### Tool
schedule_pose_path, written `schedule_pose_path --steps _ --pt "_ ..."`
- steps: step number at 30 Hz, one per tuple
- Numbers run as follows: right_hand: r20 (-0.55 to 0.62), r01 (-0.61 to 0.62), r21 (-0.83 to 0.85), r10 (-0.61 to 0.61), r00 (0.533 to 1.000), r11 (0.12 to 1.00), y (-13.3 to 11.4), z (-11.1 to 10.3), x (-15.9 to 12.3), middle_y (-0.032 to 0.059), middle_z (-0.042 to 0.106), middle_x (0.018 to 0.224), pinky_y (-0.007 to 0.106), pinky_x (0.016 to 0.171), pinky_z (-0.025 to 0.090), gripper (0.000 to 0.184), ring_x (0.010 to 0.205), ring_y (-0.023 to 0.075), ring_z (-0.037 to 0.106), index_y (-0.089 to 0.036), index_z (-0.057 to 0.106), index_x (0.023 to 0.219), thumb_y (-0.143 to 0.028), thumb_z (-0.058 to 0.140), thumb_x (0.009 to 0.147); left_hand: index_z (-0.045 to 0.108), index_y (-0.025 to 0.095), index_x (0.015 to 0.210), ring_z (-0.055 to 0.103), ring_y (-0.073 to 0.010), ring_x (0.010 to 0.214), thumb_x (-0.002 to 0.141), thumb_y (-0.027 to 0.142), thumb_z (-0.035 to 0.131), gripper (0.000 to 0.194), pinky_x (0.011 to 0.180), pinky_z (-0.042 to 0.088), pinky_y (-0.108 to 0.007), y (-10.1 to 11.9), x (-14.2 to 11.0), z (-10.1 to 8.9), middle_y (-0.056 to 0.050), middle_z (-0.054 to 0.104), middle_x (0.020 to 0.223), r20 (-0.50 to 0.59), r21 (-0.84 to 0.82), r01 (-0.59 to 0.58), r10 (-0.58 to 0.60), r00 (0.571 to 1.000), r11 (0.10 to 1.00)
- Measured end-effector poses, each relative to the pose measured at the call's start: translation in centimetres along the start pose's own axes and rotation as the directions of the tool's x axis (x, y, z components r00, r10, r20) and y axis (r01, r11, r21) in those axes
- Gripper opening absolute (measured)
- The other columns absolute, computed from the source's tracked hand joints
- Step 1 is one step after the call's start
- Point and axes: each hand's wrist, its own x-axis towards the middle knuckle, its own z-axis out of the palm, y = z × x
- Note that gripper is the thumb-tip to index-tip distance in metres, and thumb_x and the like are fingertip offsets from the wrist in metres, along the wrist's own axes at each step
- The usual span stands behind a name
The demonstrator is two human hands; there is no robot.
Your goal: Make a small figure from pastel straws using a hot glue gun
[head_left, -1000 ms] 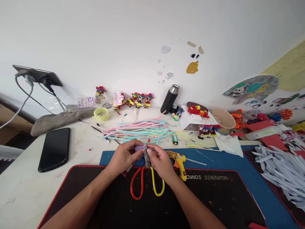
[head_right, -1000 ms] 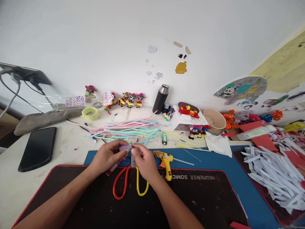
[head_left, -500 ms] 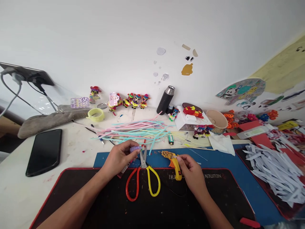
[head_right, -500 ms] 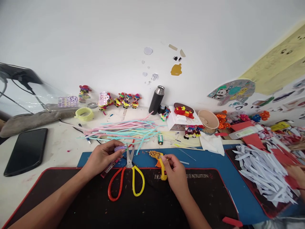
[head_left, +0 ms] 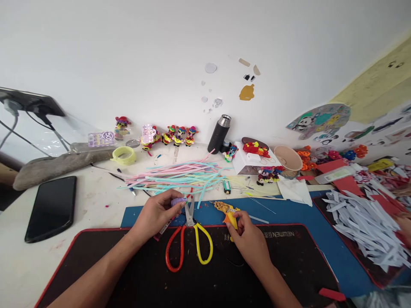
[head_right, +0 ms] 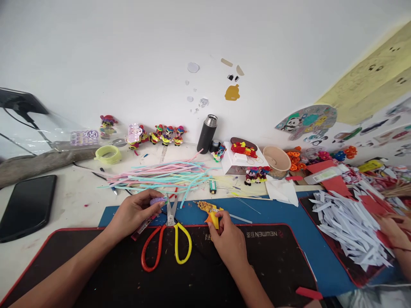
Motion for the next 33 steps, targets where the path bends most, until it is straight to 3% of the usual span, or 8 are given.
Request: schedule_pose_path --steps 10,16,20,25,29,33 --pt "-0.001 -0.020 0.063 0.020 1.000 0.998 0.9 -0.3 0.7 -0.0068 0.048 0.062 0.027 0.052 0.035 0.022 0.054 0.0193 0.056 -0.026 0.053 0.102 -0.045 0.052 0.091 0.070 0.020 0.099 0.061 -0.0155 0.060 0.088 0.049 0.070 0.031 0.058 0.048 -0.026 0.1 0.1 0.0 0.001 0.066 0.071 -0.008 -0.015 -0.001 0.001 1.000 1.000" --pt "-0.084 -0.043 0.095 0.051 0.995 0.995 2.3 -0.4 1.7 -0.0069 0.047 0.061 0.027 0.051 0.034 0.025 0.052 0.0188 0.051 -0.025 0.053 0.098 -0.048 0.054 0.089 0.070 0.020 0.099 0.062 -0.0157 0.061 0.089 0.051 0.070 0.032 0.059 0.050 -0.026 0.1 -0.1 0.0 0.000 0.068 0.074 0.000 -0.037 0.001 -0.001 1.000 0.999" --pt "-0.166 -0.043 0.281 0.093 0.982 0.959 2.5 -0.3 2.2 -0.0064 0.044 0.058 0.027 0.050 0.035 0.031 0.051 0.0175 0.047 -0.023 0.056 0.091 -0.054 0.058 0.088 0.069 0.020 0.103 0.066 -0.0178 0.064 0.089 0.053 0.071 0.037 0.062 0.055 -0.029 -0.2 -0.1 0.1 -0.002 0.070 0.078 0.017 -0.142 0.041 -0.039 0.999 0.989" --pt "-0.143 0.000 0.595 0.106 0.984 0.803 0.3 -0.2 2.0 -0.0052 0.046 0.060 0.026 0.051 0.038 0.040 0.053 0.0154 0.044 -0.021 0.058 0.090 -0.061 0.062 0.089 0.070 0.019 0.102 0.069 -0.0188 0.065 0.085 0.054 0.076 0.039 0.061 0.058 -0.031 -0.6 0.0 0.2 -0.003 0.073 0.083 0.000 -0.217 0.066 -0.068 0.998 0.974" --pt "-0.120 0.061 0.582 0.012 0.993 0.811 -2.5 0.0 1.7 -0.0010 0.055 0.065 0.027 0.054 0.039 0.038 0.056 0.0156 0.046 -0.020 0.064 0.092 -0.058 0.061 0.093 0.071 0.019 0.101 0.070 -0.0186 0.065 0.085 0.053 0.076 0.039 0.061 0.059 -0.030 -0.7 0.1 0.2 -0.004 0.074 0.082 -0.002 -0.217 0.062 -0.064 0.998 0.974" --pt "-0.059 0.115 0.582 -0.100 0.993 0.805 -5.2 0.6 2.0 -0.0012 0.053 0.061 0.027 0.052 0.036 0.037 0.055 0.0162 0.046 -0.019 0.069 0.092 -0.056 0.061 0.094 0.070 0.019 0.102 0.070 -0.0185 0.064 0.086 0.052 0.076 0.038 0.061 0.059 -0.030 -0.5 0.1 0.2 -0.003 0.074 0.078 0.002 -0.205 0.067 -0.068 0.998 0.977"
